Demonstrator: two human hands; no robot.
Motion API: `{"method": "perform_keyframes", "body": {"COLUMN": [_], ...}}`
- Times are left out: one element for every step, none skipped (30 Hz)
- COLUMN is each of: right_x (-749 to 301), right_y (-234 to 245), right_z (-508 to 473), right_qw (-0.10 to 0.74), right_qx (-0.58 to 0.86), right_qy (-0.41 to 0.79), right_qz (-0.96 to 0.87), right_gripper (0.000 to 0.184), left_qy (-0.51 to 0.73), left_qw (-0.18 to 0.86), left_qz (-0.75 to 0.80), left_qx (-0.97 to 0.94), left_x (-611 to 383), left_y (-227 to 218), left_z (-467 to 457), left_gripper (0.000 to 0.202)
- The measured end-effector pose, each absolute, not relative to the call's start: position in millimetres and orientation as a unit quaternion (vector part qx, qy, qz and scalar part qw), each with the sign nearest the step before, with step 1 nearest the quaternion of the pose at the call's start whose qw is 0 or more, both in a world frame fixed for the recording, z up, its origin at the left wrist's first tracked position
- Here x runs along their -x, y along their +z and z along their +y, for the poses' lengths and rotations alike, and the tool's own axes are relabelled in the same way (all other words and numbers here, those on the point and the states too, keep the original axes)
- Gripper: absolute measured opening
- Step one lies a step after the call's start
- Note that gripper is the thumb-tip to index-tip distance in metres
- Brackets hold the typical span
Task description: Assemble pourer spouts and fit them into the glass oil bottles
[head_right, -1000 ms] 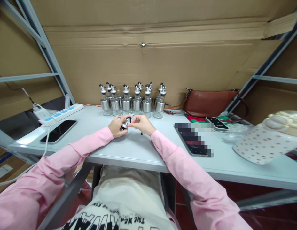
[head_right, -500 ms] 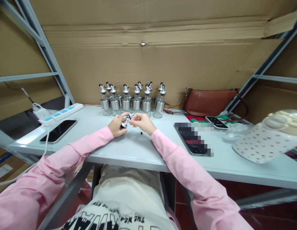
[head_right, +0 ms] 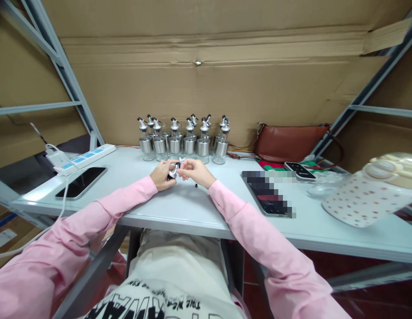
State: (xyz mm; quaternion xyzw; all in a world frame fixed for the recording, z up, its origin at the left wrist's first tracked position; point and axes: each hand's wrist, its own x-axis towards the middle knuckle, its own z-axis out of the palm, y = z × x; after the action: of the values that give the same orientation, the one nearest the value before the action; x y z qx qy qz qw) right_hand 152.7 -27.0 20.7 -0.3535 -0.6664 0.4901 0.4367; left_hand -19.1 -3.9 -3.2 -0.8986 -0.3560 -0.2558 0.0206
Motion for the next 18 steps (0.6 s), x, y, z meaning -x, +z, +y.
{"method": "perform_keyframes", "body": {"right_x": [-152.9, -153.2, -153.6, -154.1, -154.7, -155.3, -156.1, -157.0, -158.0, -159.1, -160.1, -161.1, -161.9, -162.4, -162.6, -162.5, -162.1, -161.5], "right_y": [20.2, 19.7, 19.3, 19.0, 18.8, 18.7, 18.6, 18.7, 18.8, 18.8, 18.6, 18.3, 17.6, 16.8, 15.7, 14.6, 13.6, 12.7], "right_z": [-26.3, -25.7, -25.1, -24.6, -24.4, -24.4, -24.6, -24.9, -25.2, -25.4, -25.4, -25.1, -24.5, -23.7, -22.8, -22.0, -21.3, -21.0], "right_qw": [0.442, 0.446, 0.447, 0.442, 0.432, 0.418, 0.401, 0.386, 0.373, 0.365, 0.358, 0.353, 0.349, 0.346, 0.344, 0.343, 0.345, 0.349], "right_qx": [0.352, 0.353, 0.355, 0.357, 0.356, 0.350, 0.340, 0.327, 0.313, 0.303, 0.296, 0.294, 0.295, 0.298, 0.300, 0.303, 0.306, 0.308], "right_qy": [0.505, 0.519, 0.534, 0.548, 0.563, 0.580, 0.597, 0.614, 0.628, 0.639, 0.646, 0.650, 0.650, 0.648, 0.643, 0.637, 0.630, 0.622], "right_qz": [-0.653, -0.638, -0.624, -0.614, -0.608, -0.606, -0.606, -0.606, -0.606, -0.606, -0.605, -0.606, -0.607, -0.610, -0.615, -0.620, -0.625, -0.630], "right_gripper": [0.028, 0.027, 0.028, 0.028, 0.028, 0.028, 0.028, 0.028, 0.028, 0.028, 0.027, 0.027, 0.028, 0.028, 0.028, 0.028, 0.028, 0.027], "left_qy": [-0.257, -0.259, -0.261, -0.262, -0.262, -0.261, -0.260, -0.257, -0.255, -0.252, -0.248, -0.243, -0.239, -0.234, -0.230, -0.226, -0.223, -0.223], "left_qw": [0.020, 0.021, 0.023, 0.027, 0.030, 0.035, 0.039, 0.044, 0.047, 0.050, 0.054, 0.058, 0.062, 0.066, 0.070, 0.075, 0.080, 0.085], "left_qz": [-0.356, -0.355, -0.353, -0.351, -0.348, -0.345, -0.343, -0.343, -0.345, -0.347, -0.347, -0.346, -0.341, -0.333, -0.324, -0.315, -0.308, -0.304], "left_qx": [0.898, 0.898, 0.898, 0.899, 0.900, 0.901, 0.902, 0.902, 0.902, 0.902, 0.903, 0.904, 0.907, 0.911, 0.915, 0.919, 0.921, 0.922], "left_x": [19.1, 19.0, 19.0, 19.1, 19.2, 19.4, 19.6, 19.8, 20.0, 20.1, 20.1, 20.1, 20.1, 20.0, 19.9, 19.9, 19.9, 20.0], "left_y": [-3.3, -3.4, -3.5, -3.5, -3.4, -3.3, -3.2, -3.1, -2.9, -2.8, -2.6, -2.5, -2.3, -2.1, -1.9, -1.8, -1.7, -1.6], "left_z": [-3.5, -3.1, -2.9, -2.9, -2.9, -3.0, -3.2, -3.4, -3.6, -3.7, -3.9, -4.1, -4.2, -4.4, -4.6, -4.8, -4.9, -4.9], "left_gripper": [0.058, 0.058, 0.058, 0.057, 0.056, 0.056, 0.055, 0.055, 0.054, 0.054, 0.054, 0.053, 0.053, 0.053, 0.052, 0.052, 0.052, 0.052]}}
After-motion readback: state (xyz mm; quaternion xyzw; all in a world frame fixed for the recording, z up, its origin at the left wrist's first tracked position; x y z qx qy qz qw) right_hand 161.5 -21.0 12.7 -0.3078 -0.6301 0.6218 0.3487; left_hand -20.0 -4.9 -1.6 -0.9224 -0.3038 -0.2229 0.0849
